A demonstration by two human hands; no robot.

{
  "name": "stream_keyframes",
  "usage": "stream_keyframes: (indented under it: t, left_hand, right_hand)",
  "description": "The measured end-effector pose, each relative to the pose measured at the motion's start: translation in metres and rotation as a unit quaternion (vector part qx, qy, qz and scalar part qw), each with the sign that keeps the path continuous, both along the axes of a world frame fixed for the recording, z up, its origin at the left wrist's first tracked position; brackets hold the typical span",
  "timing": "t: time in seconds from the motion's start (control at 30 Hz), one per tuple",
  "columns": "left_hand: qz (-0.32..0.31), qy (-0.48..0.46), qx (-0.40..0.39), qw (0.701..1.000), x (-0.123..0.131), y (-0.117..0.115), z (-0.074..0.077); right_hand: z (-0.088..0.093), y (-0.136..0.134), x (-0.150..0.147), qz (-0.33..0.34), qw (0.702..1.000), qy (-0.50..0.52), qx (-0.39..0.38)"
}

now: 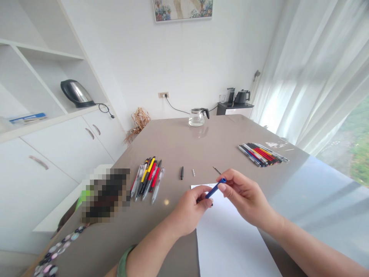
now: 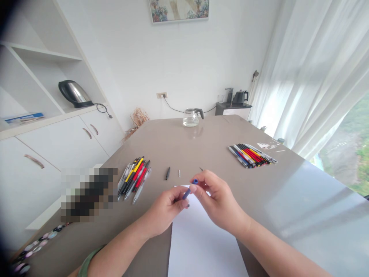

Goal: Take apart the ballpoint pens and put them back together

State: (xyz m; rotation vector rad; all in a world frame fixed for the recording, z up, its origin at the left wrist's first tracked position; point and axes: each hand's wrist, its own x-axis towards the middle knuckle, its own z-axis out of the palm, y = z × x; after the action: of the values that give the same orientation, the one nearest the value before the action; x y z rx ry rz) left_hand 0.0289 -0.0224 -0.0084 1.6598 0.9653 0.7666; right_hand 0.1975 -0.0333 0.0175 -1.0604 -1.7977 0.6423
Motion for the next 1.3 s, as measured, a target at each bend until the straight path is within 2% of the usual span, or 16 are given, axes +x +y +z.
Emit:
stream_keyframes:
  t: [0.13,0.23,0.33,0.4,0.7,0.8,0.87,0.97,1.03,1.07,1.17,1.3]
  left_hand:
    - [-0.009,0.001,-0.047,0.999,0.0,0.0,-0.004]
    - [-0.015,0.003,-0.028,0.999,0.002,-0.001,-0.002]
    - [-0.012,0.012,0.014,1.0,0.004,-0.003,0.002]
    - [-0.006,0.022,0.026,0.999,0.005,-0.005,0.004]
    - [-0.012,0.025,0.039,0.999,0.004,-0.007,0.004]
    - [-0.018,0.019,0.044,0.999,0.004,-0.006,0.005]
    - [-0.009,0.011,0.037,0.999,0.003,-0.004,0.004]
    - [0.041,-0.008,-0.011,0.999,0.002,0.001,0.0]
    - [0.077,-0.02,-0.04,0.996,0.0,0.005,-0.004]
    - [0.09,-0.024,-0.045,0.995,-0.001,0.006,-0.006]
    - [0.111,-0.023,-0.05,0.992,-0.002,0.009,-0.01]
    - [0.11,-0.006,-0.061,0.992,-0.002,0.009,-0.013]
  right_hand:
    - [0.0,0.003,0.003,-0.005,1.0,0.014,-0.028]
    - [0.003,0.001,0.003,0.062,0.997,-0.031,0.042]
    - [0.008,-0.004,0.001,0.153,0.977,-0.067,0.135]
    - [0.01,-0.006,-0.001,0.184,0.966,-0.079,0.161]
    - [0.009,-0.008,-0.001,0.208,0.961,-0.084,0.16]
    - [0.007,-0.007,-0.001,0.198,0.967,-0.068,0.144]
    - [0.003,-0.003,0.001,0.164,0.979,-0.042,0.115]
    - [-0.004,0.009,0.008,0.026,0.998,-0.025,0.056]
    - [-0.011,0.018,0.013,-0.06,0.995,-0.071,0.033]
    - [-0.015,0.023,0.015,-0.073,0.991,-0.108,0.025]
    - [-0.026,0.03,0.016,-0.048,0.977,-0.21,-0.005]
    - [-0.037,0.031,0.008,-0.025,0.957,-0.289,-0.029]
